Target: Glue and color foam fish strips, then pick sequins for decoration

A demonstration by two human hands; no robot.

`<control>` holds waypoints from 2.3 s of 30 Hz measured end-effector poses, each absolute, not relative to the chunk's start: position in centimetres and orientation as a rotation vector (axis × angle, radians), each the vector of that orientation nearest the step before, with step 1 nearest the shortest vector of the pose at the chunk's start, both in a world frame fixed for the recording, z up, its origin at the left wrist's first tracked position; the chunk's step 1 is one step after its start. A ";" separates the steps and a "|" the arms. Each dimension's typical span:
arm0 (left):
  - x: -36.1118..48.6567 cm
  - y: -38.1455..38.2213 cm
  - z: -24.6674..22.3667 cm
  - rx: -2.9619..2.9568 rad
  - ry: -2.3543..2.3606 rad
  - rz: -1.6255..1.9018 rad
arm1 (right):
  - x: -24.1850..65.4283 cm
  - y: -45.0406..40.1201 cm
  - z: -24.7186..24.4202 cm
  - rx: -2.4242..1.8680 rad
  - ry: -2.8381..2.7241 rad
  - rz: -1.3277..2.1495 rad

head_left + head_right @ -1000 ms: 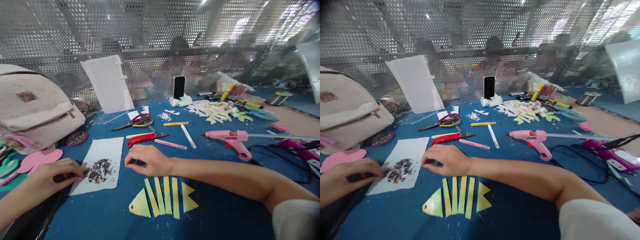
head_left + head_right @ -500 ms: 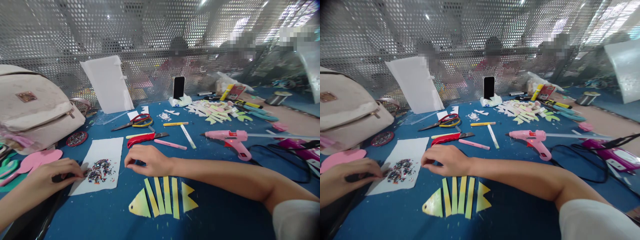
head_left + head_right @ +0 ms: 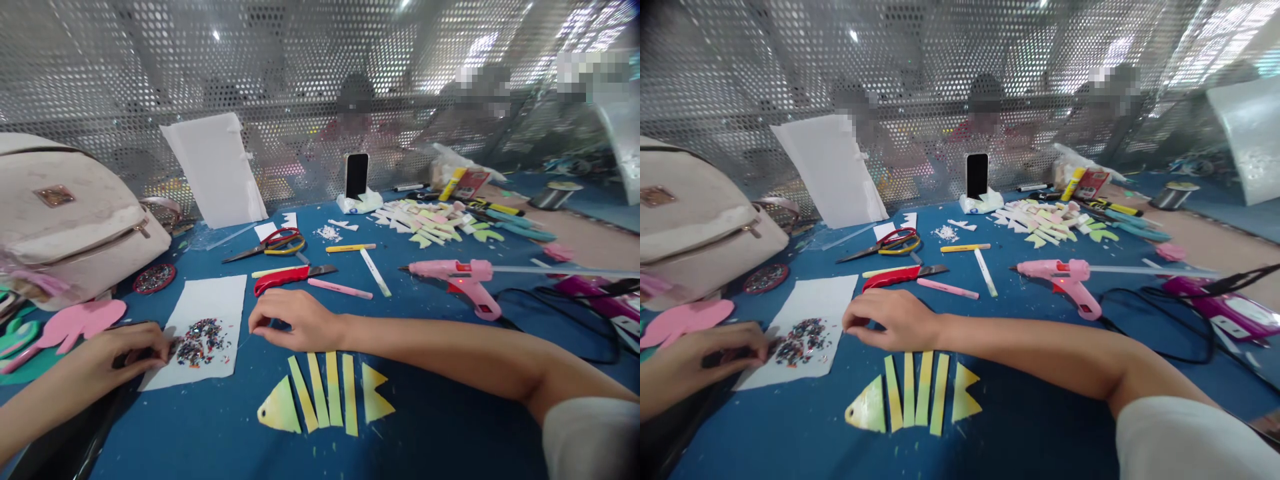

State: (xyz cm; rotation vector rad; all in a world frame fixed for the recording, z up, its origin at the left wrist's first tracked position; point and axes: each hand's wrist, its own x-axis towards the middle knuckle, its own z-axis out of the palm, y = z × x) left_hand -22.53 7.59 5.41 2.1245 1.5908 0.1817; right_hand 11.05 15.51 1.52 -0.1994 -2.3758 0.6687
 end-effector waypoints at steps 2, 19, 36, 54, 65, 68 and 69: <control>-22.5 7.4 5.8 2.126 1.620 0.241 | 11.0 15.5 1.7 -0.234 -2.354 0.713; -8.1 6.3 3.4 1.475 1.528 1.010 | 11.0 16.5 1.5 -0.566 -1.821 1.200; -8.2 4.8 2.8 1.309 1.565 1.249 | 11.5 15.3 2.6 -0.305 -2.097 0.902; -8.2 4.7 3.2 1.194 1.590 1.295 | 11.4 14.9 2.2 -0.200 -2.090 0.694; -8.0 4.8 3.4 1.109 1.582 1.340 | 11.3 15.0 1.7 -0.159 -2.081 0.672; -7.7 4.7 3.5 1.109 1.585 1.341 | 11.3 15.0 1.7 -0.159 -2.091 0.666; -7.6 4.7 3.6 1.111 1.585 1.342 | 11.3 15.0 1.6 -0.160 -2.092 0.663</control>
